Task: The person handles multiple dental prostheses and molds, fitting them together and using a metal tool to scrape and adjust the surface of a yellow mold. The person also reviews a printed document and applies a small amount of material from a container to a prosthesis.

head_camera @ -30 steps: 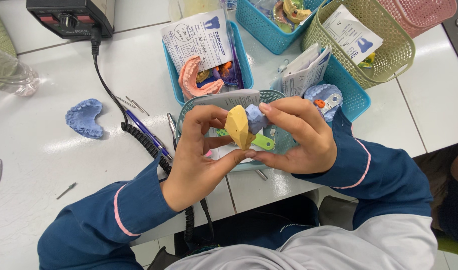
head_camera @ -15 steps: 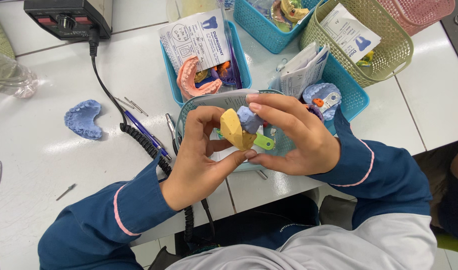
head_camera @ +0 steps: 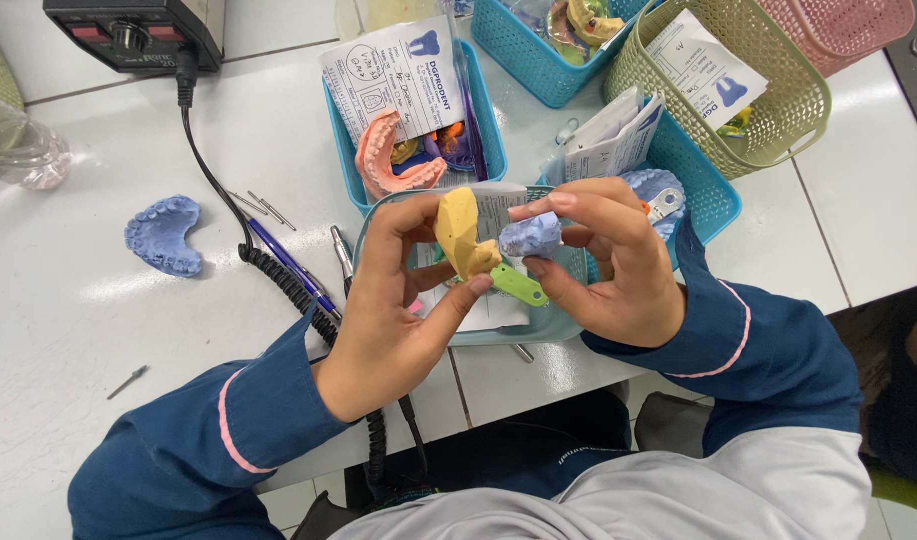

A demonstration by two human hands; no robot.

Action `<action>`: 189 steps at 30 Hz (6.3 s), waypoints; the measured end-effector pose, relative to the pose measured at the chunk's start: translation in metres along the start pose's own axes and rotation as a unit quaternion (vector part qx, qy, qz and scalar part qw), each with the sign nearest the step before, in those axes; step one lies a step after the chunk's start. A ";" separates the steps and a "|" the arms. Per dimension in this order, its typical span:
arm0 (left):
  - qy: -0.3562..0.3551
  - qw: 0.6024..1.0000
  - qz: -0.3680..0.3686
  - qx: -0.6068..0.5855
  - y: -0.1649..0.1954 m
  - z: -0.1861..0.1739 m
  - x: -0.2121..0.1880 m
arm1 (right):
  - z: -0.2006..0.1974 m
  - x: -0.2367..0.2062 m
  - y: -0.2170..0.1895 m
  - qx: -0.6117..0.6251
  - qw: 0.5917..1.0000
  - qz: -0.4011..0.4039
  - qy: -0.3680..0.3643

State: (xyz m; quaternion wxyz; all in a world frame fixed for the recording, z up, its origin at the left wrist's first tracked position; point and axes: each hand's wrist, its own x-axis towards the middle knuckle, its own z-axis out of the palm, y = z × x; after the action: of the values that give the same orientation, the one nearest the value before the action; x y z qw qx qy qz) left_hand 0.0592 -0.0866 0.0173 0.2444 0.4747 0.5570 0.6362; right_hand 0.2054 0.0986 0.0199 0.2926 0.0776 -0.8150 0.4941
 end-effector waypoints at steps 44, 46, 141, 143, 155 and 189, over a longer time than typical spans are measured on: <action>-0.317 0.851 0.094 0.409 0.024 -0.045 0.022 | -0.011 0.046 0.001 -0.346 0.922 0.027 -0.172; -0.319 0.855 0.096 0.398 0.027 -0.047 0.023 | -0.009 0.048 0.002 -0.334 0.933 0.022 -0.129; -0.036 0.991 -0.059 -0.117 -0.023 -0.044 0.033 | -0.014 -0.011 0.056 0.008 0.962 -0.031 0.273; -0.039 0.989 -0.068 -0.128 -0.022 -0.044 0.034 | -0.014 -0.012 0.056 0.003 0.960 -0.027 0.277; -0.042 0.989 -0.080 -0.113 -0.021 -0.044 0.034 | -0.011 -0.005 0.046 -0.006 0.957 -0.019 0.289; 0.035 0.996 -0.017 -0.077 -0.021 -0.042 0.025 | -0.010 -0.001 0.044 -0.020 0.955 -0.032 0.293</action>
State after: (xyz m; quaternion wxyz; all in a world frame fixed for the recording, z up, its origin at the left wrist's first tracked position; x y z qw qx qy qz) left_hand 0.0066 -0.0801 0.0089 0.2707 0.4224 0.5227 0.6893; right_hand 0.1917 0.1289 -0.0106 0.5355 -0.0508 -0.7003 0.4692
